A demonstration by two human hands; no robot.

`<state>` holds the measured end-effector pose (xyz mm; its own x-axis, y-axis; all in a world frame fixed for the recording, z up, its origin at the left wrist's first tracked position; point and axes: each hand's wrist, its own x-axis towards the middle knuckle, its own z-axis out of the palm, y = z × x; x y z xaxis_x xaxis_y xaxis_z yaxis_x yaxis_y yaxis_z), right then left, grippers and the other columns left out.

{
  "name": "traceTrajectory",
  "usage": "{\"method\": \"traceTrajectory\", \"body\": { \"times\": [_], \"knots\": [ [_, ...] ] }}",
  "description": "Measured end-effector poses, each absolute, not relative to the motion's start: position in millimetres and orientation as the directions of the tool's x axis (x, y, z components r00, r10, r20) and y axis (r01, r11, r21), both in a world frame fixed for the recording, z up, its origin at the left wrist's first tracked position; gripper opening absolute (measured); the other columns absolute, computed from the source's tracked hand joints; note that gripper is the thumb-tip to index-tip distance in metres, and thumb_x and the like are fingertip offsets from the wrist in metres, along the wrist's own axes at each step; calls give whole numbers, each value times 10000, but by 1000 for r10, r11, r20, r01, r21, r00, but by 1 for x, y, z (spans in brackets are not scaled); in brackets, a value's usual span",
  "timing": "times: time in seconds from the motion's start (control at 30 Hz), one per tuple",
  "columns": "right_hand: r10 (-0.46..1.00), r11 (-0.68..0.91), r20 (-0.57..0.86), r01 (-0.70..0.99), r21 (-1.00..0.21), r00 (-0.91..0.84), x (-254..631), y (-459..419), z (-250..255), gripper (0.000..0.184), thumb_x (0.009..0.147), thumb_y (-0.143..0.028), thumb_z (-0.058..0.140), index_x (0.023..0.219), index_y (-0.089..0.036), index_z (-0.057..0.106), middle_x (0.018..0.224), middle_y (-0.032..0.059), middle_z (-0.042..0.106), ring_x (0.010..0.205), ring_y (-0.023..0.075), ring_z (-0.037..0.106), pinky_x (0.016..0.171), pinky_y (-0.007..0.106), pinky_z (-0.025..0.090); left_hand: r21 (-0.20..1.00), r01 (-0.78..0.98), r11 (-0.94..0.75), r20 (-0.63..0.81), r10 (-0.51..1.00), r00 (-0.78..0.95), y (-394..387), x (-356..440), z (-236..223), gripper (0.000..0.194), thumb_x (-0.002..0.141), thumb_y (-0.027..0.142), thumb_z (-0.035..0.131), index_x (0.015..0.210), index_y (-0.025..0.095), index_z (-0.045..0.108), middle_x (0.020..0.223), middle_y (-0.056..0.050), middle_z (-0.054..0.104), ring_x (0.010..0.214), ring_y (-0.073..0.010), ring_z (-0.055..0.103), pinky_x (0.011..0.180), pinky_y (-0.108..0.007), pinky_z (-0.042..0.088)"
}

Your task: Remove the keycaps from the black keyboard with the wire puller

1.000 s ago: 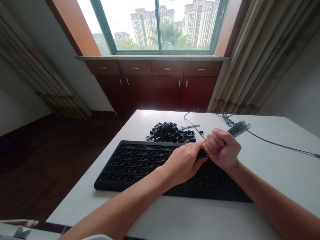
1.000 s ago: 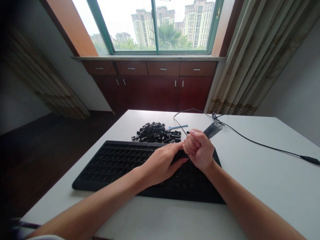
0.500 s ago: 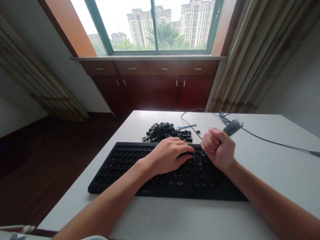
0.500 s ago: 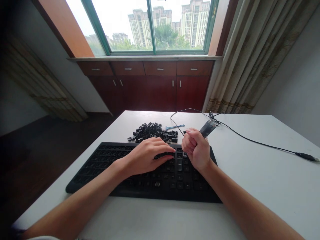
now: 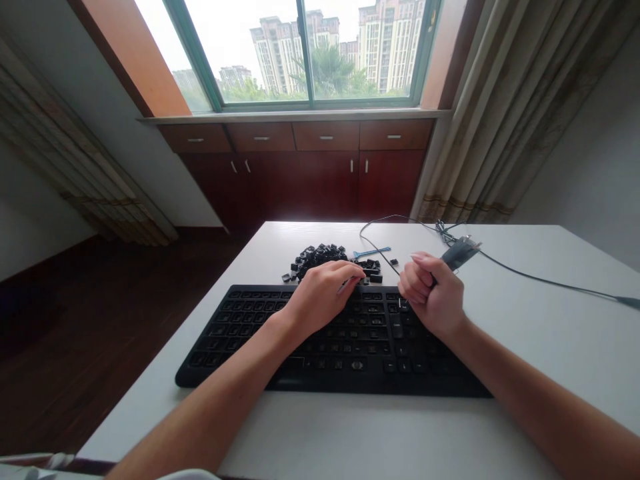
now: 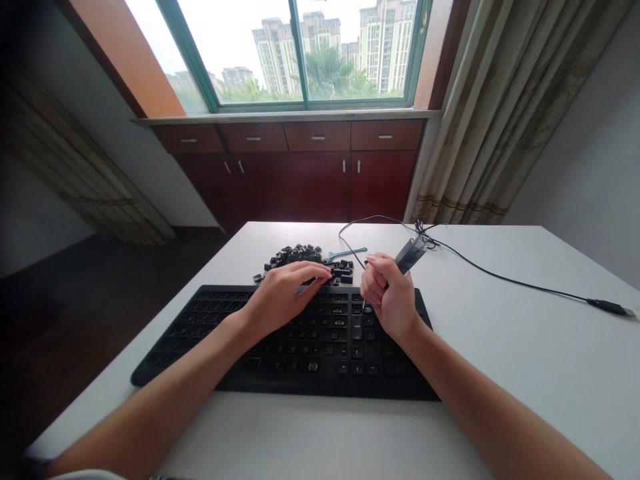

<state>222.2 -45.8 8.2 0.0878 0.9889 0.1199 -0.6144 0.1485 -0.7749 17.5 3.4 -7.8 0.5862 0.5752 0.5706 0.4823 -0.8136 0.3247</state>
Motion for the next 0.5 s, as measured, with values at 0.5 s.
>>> {"method": "traceTrajectory", "body": {
  "times": [0.5],
  "knots": [
    [997,73,67,-497,-865,31,237,-44,20,413,878,-256,639,545,-216,398,431,-69,315,390,88,263,417,270,184,316,379,-870,470,491,734,-30,36,2,211,1023,264,545,1177,179,663,1224,-75,713,1109,-231,663,990,-410,567]
  ]
}}
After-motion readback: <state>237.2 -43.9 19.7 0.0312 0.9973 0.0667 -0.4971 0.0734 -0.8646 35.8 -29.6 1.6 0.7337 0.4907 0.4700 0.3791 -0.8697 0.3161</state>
